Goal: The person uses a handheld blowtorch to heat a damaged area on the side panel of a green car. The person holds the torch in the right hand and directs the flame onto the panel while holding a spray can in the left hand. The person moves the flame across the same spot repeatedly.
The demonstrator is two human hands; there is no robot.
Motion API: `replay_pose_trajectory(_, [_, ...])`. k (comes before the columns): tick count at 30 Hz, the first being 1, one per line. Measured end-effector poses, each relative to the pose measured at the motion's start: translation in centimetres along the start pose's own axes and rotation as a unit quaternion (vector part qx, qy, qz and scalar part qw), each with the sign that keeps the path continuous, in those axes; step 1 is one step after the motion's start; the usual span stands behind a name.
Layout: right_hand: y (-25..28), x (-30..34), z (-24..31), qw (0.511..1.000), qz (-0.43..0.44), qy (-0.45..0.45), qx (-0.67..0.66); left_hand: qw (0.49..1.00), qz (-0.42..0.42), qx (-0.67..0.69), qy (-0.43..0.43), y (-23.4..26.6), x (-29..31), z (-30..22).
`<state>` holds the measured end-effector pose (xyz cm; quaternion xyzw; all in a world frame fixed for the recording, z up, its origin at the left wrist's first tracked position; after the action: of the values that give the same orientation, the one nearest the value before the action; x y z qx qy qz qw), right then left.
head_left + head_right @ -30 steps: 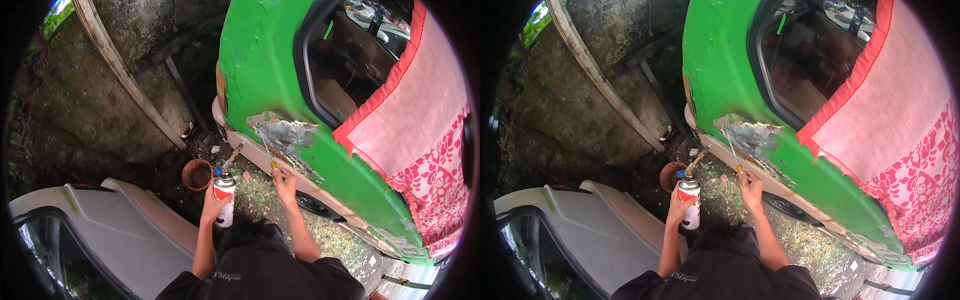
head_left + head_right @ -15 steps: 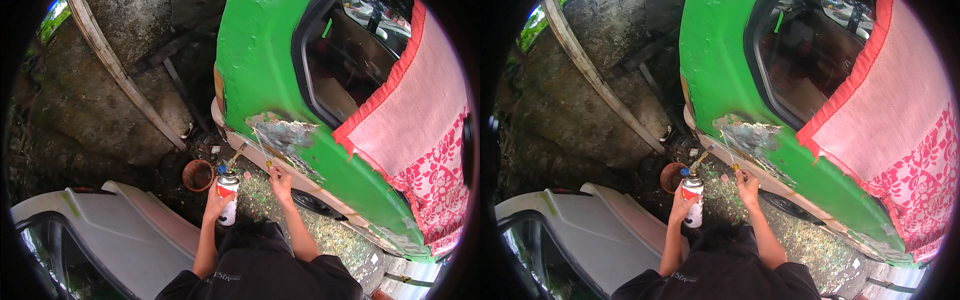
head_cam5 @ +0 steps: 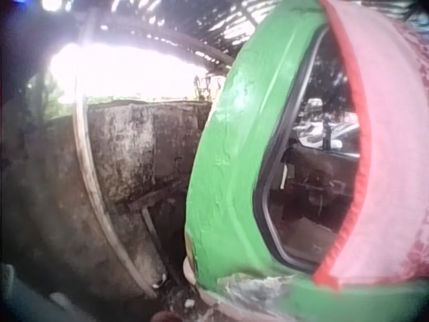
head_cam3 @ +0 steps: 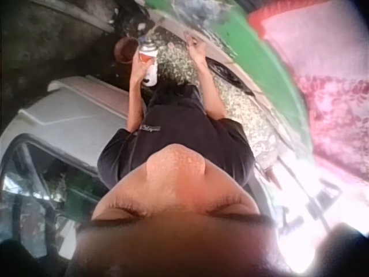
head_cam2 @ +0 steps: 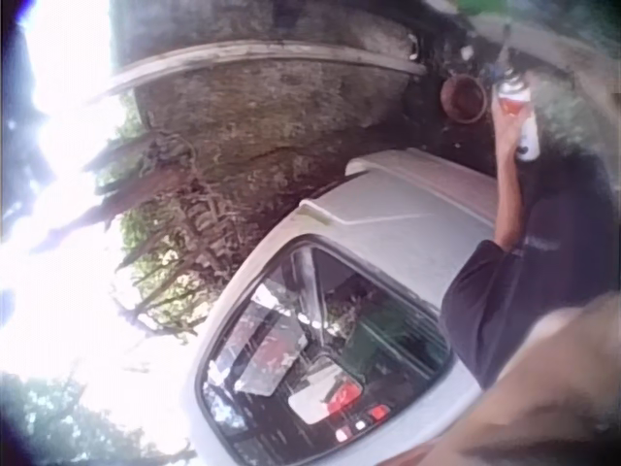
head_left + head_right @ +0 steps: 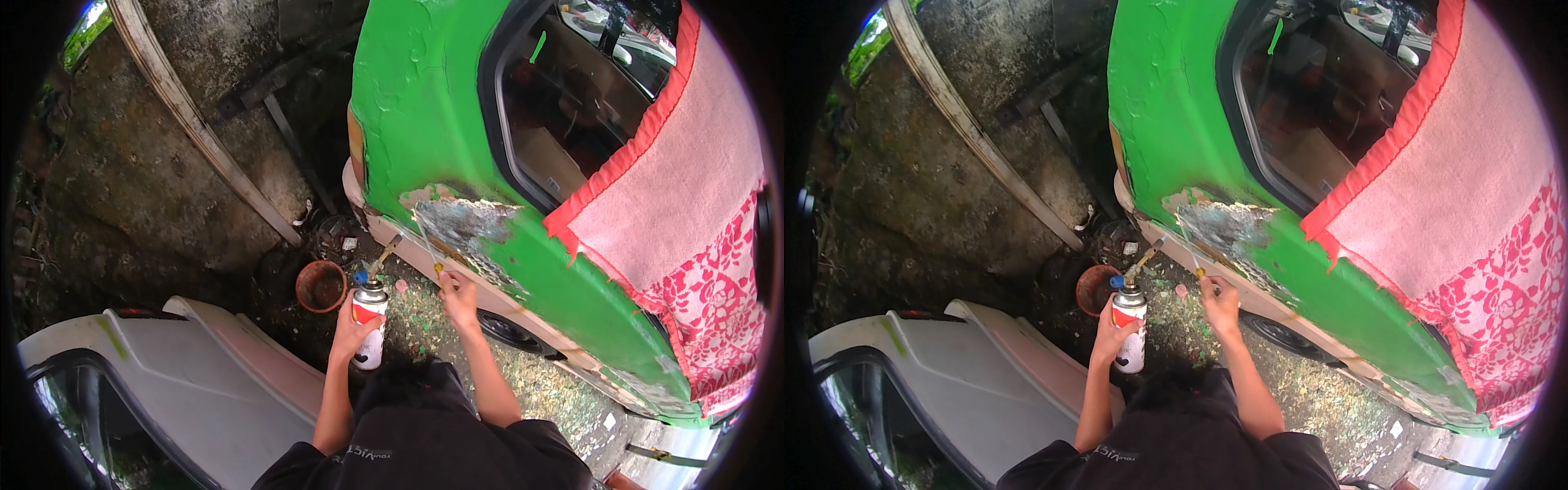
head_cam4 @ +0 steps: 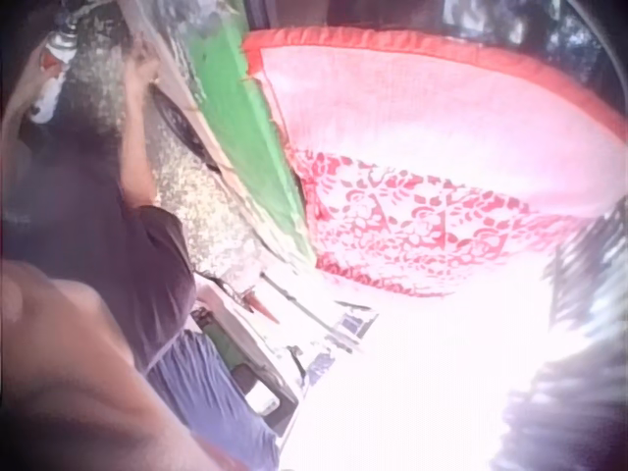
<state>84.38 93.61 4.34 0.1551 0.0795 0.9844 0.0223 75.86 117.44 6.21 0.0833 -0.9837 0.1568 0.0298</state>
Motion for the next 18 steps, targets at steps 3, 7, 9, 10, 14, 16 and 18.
replay_pose_trajectory(3, [-0.2,0.1,-0.7,0.997,-0.036,-0.004,0.072,1.0,0.003,0.002,0.019,0.3,-0.1,0.3])
replay_pose_trajectory(7, [1.6,-0.1,0.1,0.982,-0.067,0.069,0.162,0.999,-0.002,-0.032,-0.009,0.9,0.1,0.3])
replay_pose_trajectory(9, [0.5,-0.6,0.5,0.969,-0.086,0.115,0.201,0.999,-0.012,-0.042,0.001,1.2,0.4,0.1])
replay_pose_trajectory(10, [-0.1,-0.7,1.0,0.961,-0.093,0.139,0.22,0.999,-0.02,-0.048,0.004,1.4,0.5,-0.2])
replay_pose_trajectory(14, [2.0,0.5,1.4,0.95,-0.103,0.137,0.259,0.995,-0.087,-0.052,-0.008,3.5,1.6,0.2])
replay_pose_trajectory(16, [1.8,0.4,2.7,0.95,-0.096,0.146,0.257,0.995,-0.095,-0.026,-0.017,4.1,1.6,0.0])
replay_pose_trajectory(18, [0.4,-1.1,2.6,0.943,-0.094,0.17,0.27,0.991,-0.126,-0.045,-0.023,4.8,1.6,-0.1])
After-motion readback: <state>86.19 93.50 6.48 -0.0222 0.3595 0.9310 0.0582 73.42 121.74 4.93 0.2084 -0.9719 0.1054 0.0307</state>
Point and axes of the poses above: each hand's wrist, its own x-axis away from the middle knuckle, its own y-axis out of the back of the hand, z = x × y, the point moved 2 cm from there along -x, towards the middle knuckle, and after that the axes turned 11 degrees about x, right-handed, at the moved point
